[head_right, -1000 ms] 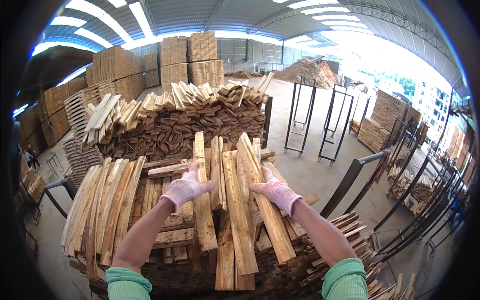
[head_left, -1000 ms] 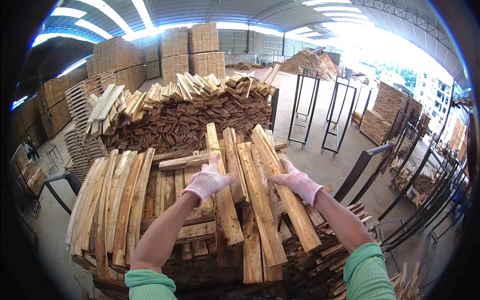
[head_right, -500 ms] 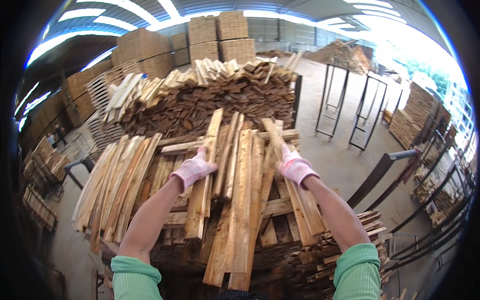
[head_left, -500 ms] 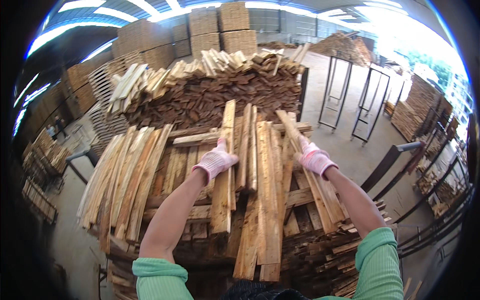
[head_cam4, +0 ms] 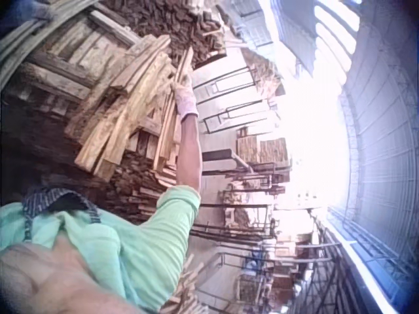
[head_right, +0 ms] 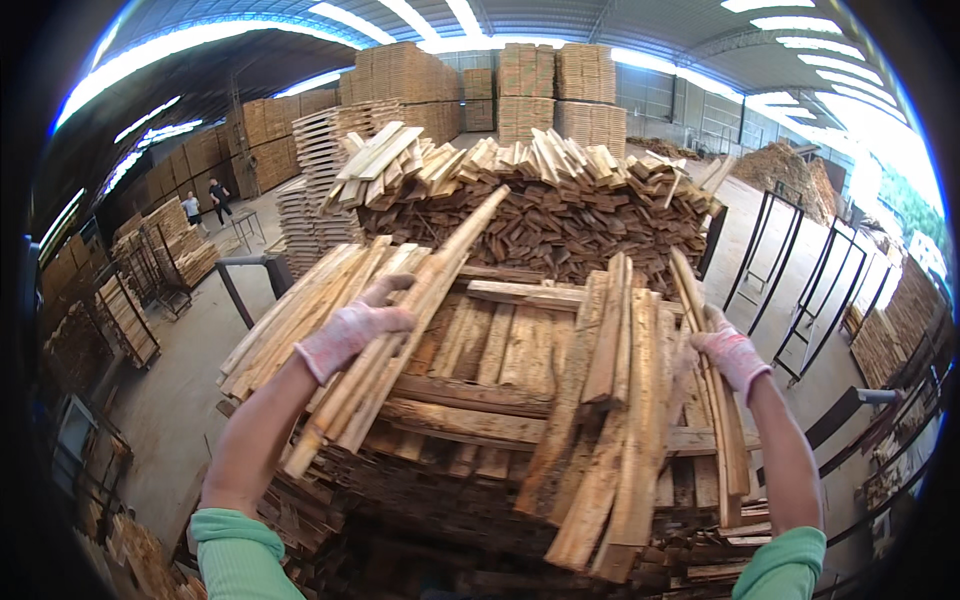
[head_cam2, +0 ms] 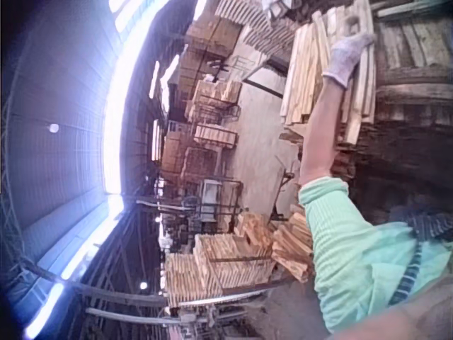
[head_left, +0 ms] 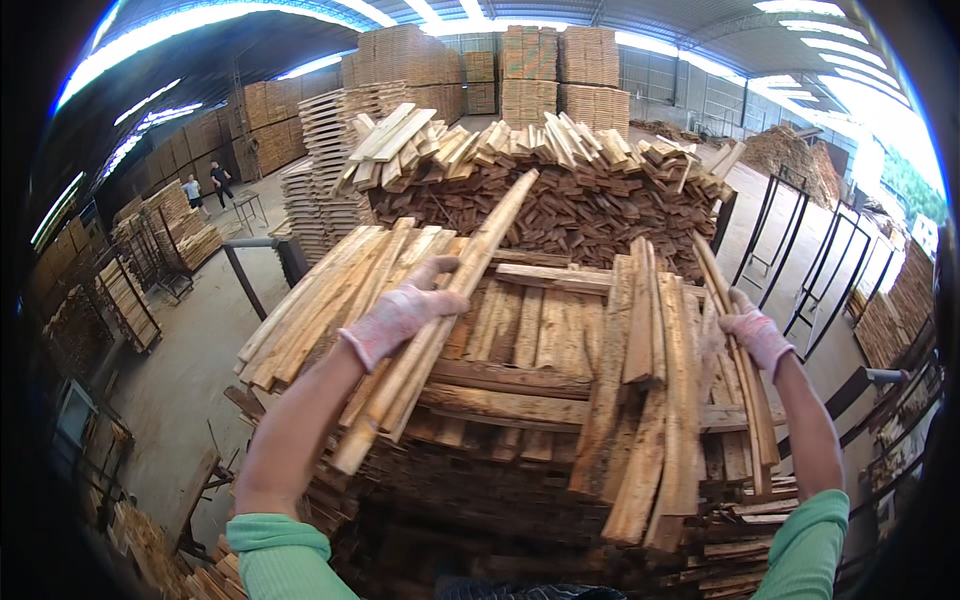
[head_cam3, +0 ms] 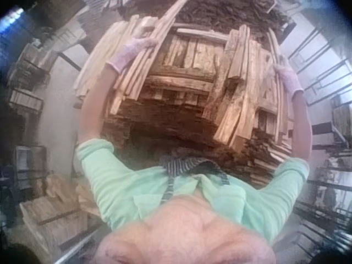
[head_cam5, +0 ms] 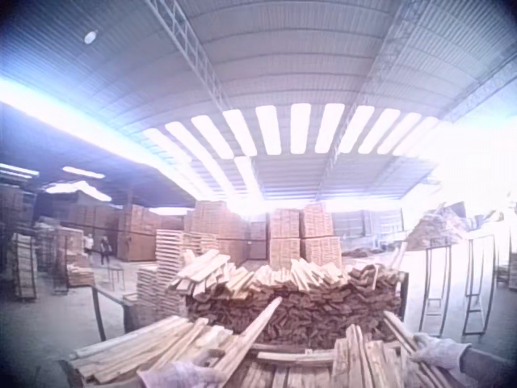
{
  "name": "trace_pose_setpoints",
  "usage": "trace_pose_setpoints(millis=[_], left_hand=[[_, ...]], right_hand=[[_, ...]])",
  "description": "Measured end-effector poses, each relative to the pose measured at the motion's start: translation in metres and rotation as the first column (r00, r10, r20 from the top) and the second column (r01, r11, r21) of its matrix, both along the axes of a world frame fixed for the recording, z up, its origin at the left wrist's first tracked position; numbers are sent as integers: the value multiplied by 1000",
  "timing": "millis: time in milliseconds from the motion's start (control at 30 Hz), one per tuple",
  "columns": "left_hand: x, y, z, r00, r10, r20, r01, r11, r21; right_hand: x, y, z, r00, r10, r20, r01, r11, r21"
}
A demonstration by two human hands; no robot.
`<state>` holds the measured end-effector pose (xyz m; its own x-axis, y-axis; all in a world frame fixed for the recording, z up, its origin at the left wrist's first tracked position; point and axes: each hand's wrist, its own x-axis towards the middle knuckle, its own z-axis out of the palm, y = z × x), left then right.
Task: The person picks up wooden planks from one stack and places them onto another stack by hand in an industrial setting.
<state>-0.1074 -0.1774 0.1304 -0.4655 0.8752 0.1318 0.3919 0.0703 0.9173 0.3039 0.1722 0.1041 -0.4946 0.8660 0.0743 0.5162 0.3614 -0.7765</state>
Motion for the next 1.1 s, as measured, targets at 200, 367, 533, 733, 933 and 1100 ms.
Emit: trace_pose_setpoints(millis=[200,367,533,733,933,1100], left_hand=[[-132,-104,9,991,127,-48,-126,992,24],[-155,-130,-9,992,124,-16,-123,991,47],[-152,-139,-14,955,106,277,-32,965,-258],[-180,-150,-53,981,124,151,-112,990,-84],[-184,-142,-30,961,95,260,-98,995,-2],[-152,-128,-1,810,-11,586,-107,980,166]], right_hand=[[-150,-131,65,950,151,-273,-230,929,-288],[-301,-132,21,894,193,-404,-306,922,-236],[-415,-186,-55,898,89,431,-189,963,194],[-472,-255,-49,855,54,515,-138,982,126],[-439,-204,-42,852,227,471,-353,915,197],[-429,-241,8,735,148,-662,-448,839,-309]])
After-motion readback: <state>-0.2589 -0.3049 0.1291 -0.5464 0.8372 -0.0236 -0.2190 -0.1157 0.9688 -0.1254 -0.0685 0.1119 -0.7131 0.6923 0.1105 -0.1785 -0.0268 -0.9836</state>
